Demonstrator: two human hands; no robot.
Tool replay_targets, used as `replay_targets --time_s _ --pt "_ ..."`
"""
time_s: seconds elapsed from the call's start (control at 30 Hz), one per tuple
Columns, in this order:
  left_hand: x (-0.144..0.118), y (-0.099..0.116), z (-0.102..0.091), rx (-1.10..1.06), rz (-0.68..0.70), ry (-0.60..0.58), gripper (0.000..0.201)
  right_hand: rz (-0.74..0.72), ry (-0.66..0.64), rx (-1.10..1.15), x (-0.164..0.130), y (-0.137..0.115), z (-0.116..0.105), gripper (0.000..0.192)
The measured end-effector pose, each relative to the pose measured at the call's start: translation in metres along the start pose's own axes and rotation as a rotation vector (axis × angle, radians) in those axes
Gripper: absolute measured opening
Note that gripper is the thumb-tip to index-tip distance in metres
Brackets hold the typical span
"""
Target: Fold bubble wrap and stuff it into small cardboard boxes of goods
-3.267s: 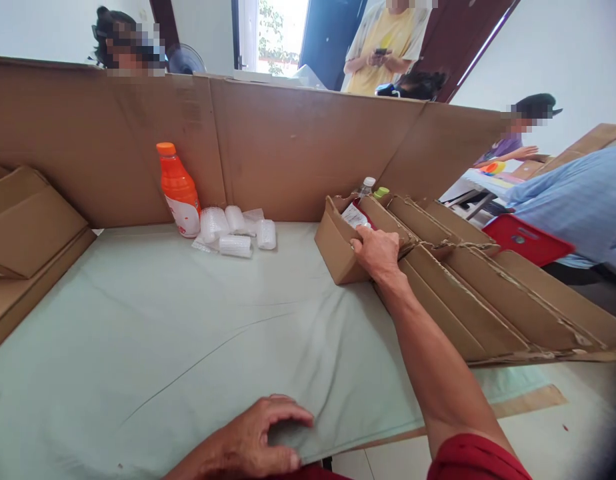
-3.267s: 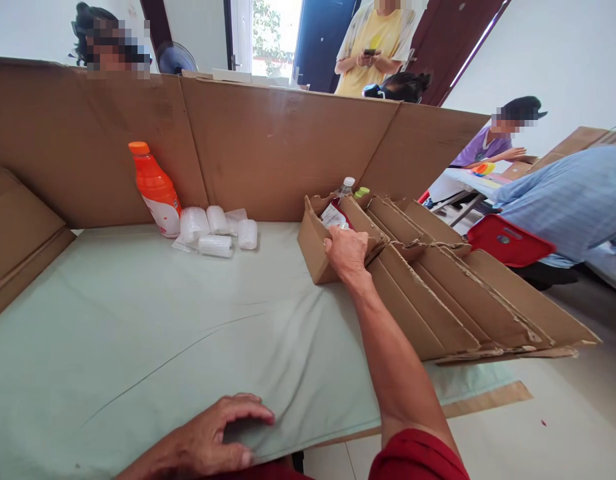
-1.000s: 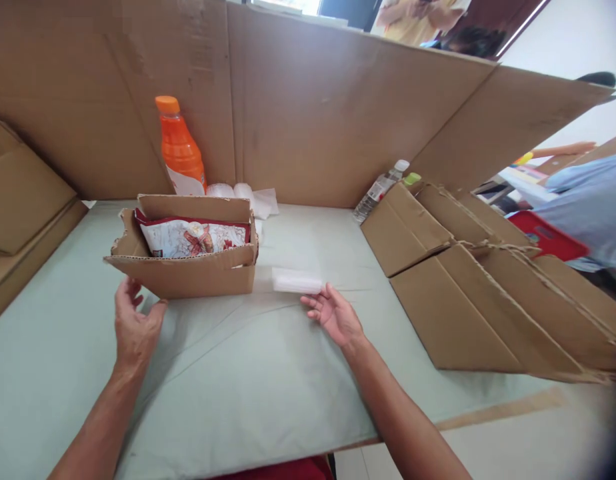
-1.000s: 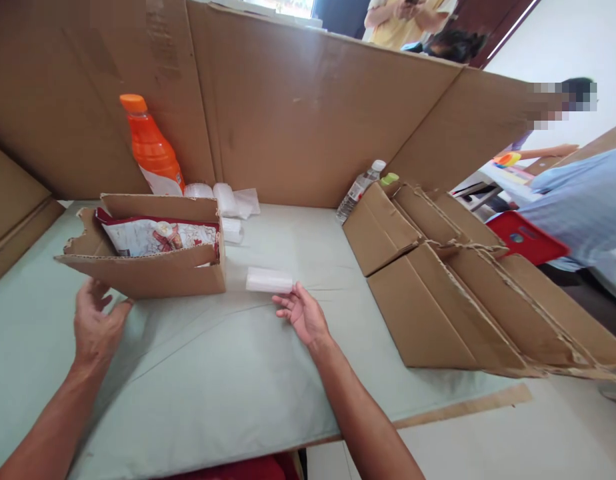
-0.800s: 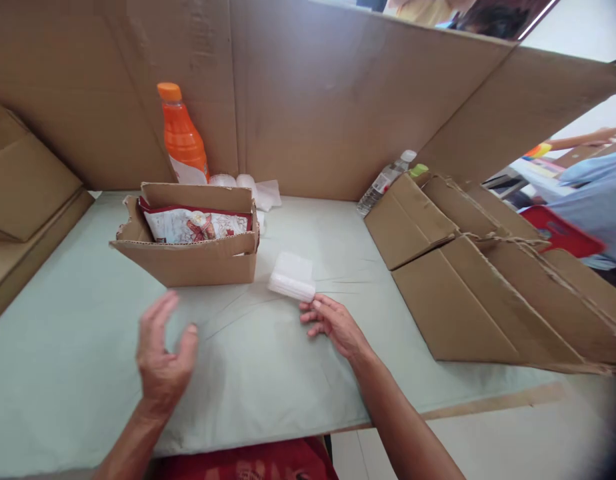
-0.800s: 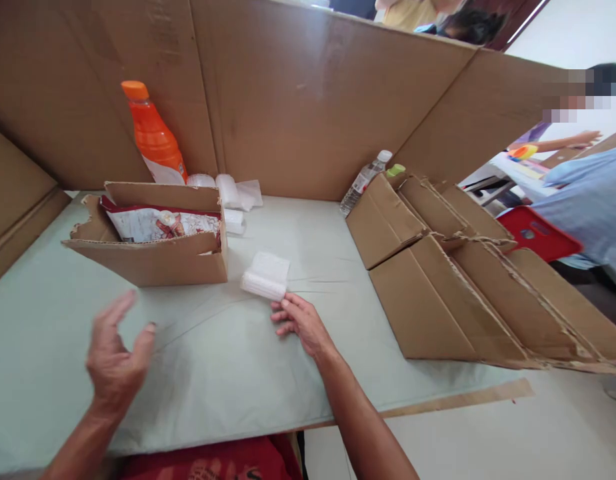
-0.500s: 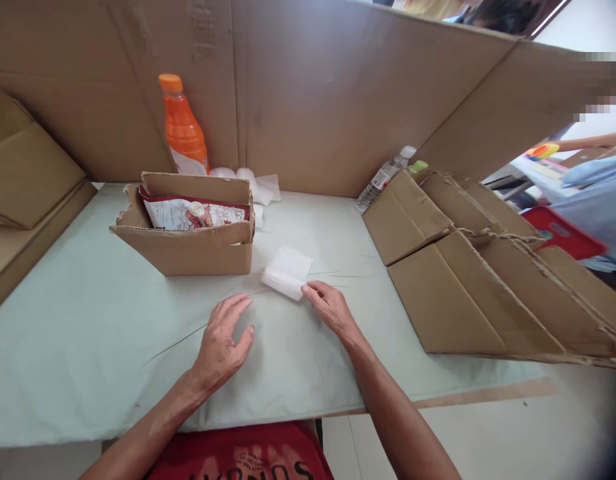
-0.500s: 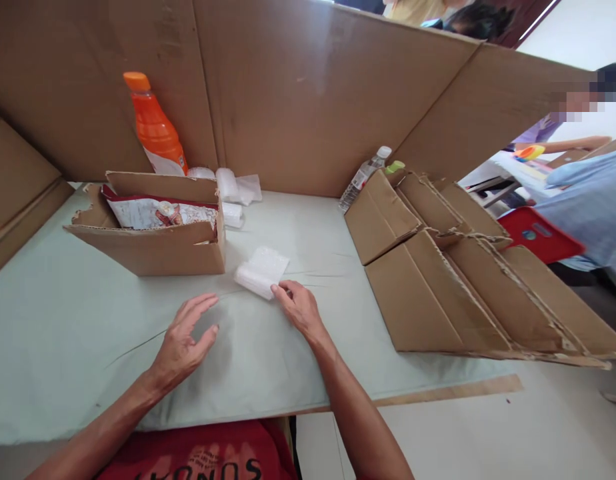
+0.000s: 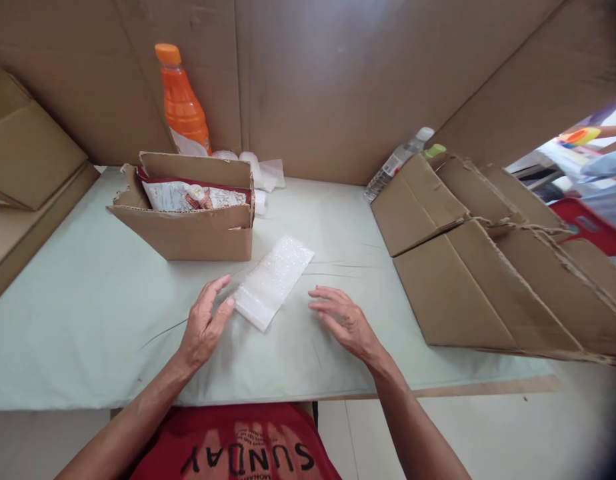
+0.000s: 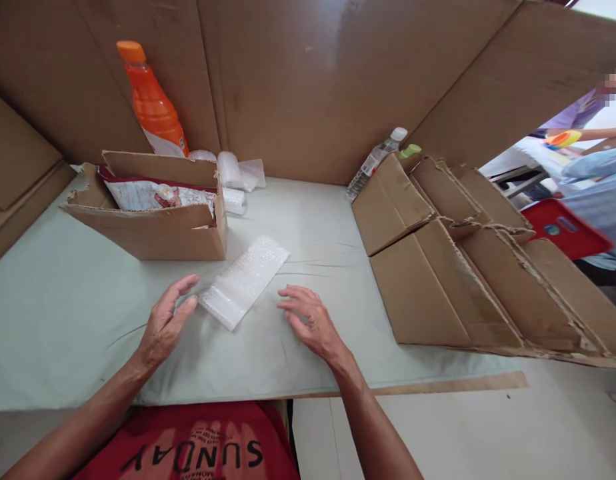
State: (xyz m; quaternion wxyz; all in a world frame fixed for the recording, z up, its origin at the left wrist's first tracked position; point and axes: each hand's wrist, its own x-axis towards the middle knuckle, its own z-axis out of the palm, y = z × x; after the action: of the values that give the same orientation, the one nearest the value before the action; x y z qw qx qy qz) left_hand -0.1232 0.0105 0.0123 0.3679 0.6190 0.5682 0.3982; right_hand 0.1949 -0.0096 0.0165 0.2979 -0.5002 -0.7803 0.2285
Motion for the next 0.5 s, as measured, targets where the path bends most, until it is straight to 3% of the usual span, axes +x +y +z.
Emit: replay_targets --time_s 0.1,0.3,0.4,0.5 --pt "0.005 0.004 0.005 0.063 0.027 -0.018 0.046 0.083 0.055 -0.095 0.017 0.007 0.010 0.026" --pt "0.008 -0.010 0.015 0.290 0.295 -0.135 0.036 -0.015 -0.093 -0.311 0.066 0.023 0.037 0.029" --pt "0.002 -0.016 0.020 0.321 0.369 -0.211 0.035 -0.037 -0.130 -0.428 0.080 0.038 0.030 0.029" --pt "-0.005 -0.014 0.017 0.264 0.383 -0.219 0.033 0.024 -0.066 -0.550 0.090 0.051 0.014 0.031"
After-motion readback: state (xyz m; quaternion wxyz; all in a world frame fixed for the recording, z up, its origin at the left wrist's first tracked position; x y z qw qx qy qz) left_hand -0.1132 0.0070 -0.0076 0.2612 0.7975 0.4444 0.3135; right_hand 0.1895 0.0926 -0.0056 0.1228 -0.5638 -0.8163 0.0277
